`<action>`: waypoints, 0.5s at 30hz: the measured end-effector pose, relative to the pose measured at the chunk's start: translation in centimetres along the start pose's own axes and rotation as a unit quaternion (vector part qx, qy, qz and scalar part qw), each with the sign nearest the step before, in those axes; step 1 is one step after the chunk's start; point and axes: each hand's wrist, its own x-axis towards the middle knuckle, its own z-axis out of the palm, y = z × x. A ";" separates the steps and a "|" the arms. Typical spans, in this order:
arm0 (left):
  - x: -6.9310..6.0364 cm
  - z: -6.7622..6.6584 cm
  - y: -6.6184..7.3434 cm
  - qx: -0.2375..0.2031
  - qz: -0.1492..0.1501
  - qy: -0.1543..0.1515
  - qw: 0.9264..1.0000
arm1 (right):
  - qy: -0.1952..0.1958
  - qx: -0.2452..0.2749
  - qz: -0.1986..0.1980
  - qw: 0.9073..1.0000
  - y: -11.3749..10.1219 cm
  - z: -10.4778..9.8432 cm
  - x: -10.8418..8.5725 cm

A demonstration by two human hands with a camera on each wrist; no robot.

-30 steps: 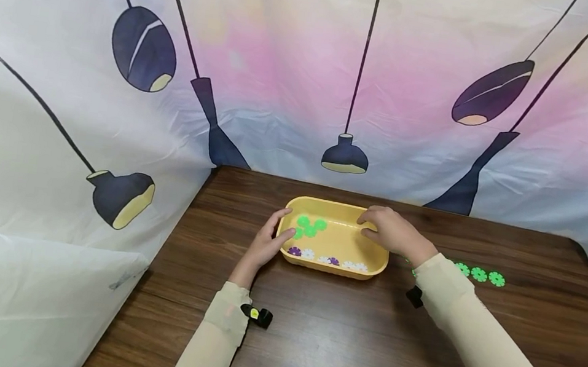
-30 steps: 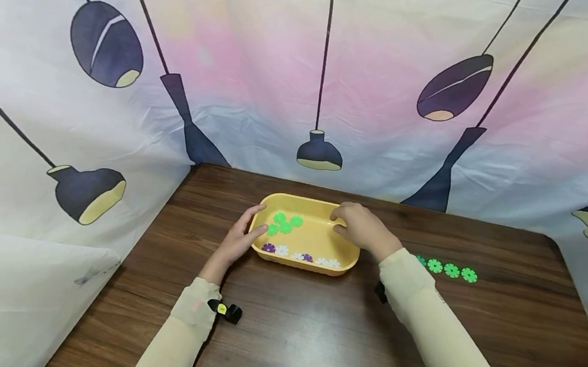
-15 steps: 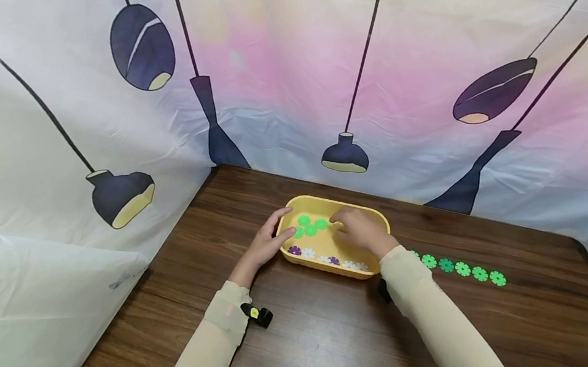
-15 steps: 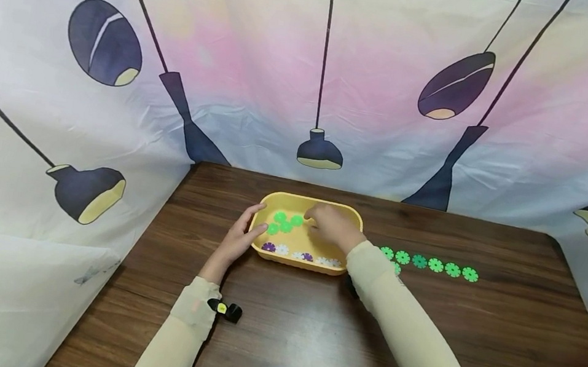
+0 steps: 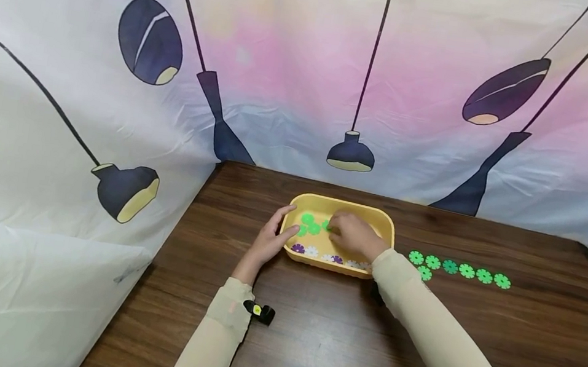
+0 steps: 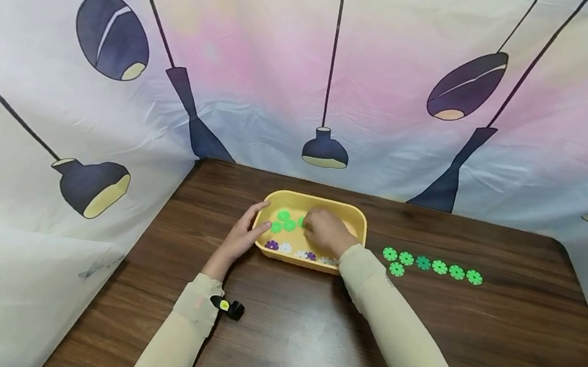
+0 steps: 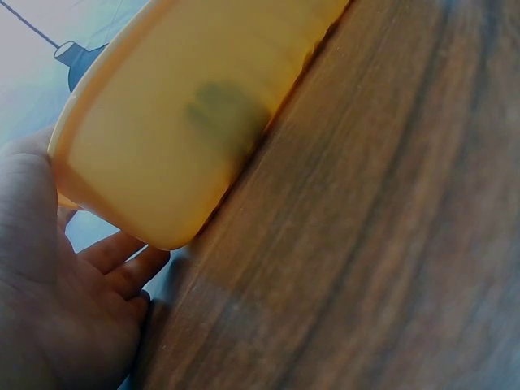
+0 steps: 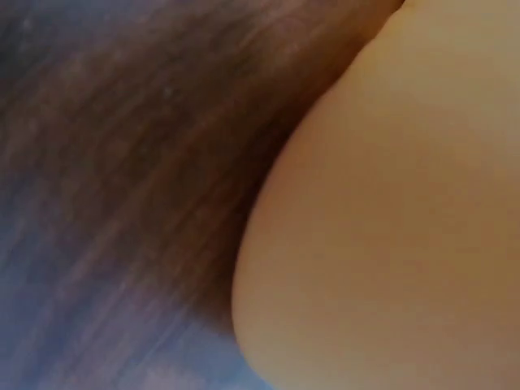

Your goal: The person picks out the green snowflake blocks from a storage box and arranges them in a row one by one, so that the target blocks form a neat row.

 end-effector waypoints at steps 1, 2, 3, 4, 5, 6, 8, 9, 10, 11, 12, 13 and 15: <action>0.0 0.0 0.0 0.000 0.000 -0.003 1.000 | 0.002 0.006 0.002 1.000 0.1 -0.1 -0.1; 0.1 0.1 0.1 0.000 0.000 -0.005 1.000 | 0.004 0.010 0.004 1.000 0.2 -0.1 -0.2; 0.1 0.1 0.0 -0.001 0.001 -0.007 1.000 | 0.004 0.016 0.006 1.000 0.2 -0.3 -0.3; 0.1 0.1 0.0 -0.001 0.003 -0.008 1.000 | 0.001 0.021 0.009 1.000 0.2 -0.4 -0.4; 0.2 0.1 0.0 -0.002 0.005 -0.008 1.000 | -0.002 0.026 0.010 1.000 0.2 -0.4 -0.5; 0.2 0.1 -0.1 -0.002 0.008 -0.006 1.000 | -0.005 0.028 0.010 1.000 0.1 -0.5 -0.5; 0.2 0.2 -0.2 -0.004 0.012 0.000 1.000 | -0.010 0.026 0.008 1.000 -0.1 -0.6 -0.4; 0.2 0.2 -0.2 -0.005 0.014 0.003 1.000 | -0.014 0.024 0.011 1.000 -0.3 -0.6 -0.4; 0.2 0.2 -0.3 -0.006 0.015 0.006 1.000 | -0.015 0.021 0.012 1.000 -0.4 -0.6 -0.3; 0.2 0.2 -0.3 -0.008 0.016 0.007 1.000 | -0.016 0.017 0.015 1.000 -0.6 -0.5 -0.2; 0.2 0.2 -0.4 -0.008 0.015 0.008 1.000 | -0.015 0.011 0.019 1.000 -0.8 -0.5 -0.1; 0.2 0.2 -0.4 -0.008 0.015 0.008 1.000 | -0.013 0.005 0.023 1.000 -0.9 -0.4 -0.1; 0.3 0.3 -0.4 -0.010 0.014 0.002 1.000 | -0.022 -0.002 0.041 0.999 -1.1 -0.3 0.0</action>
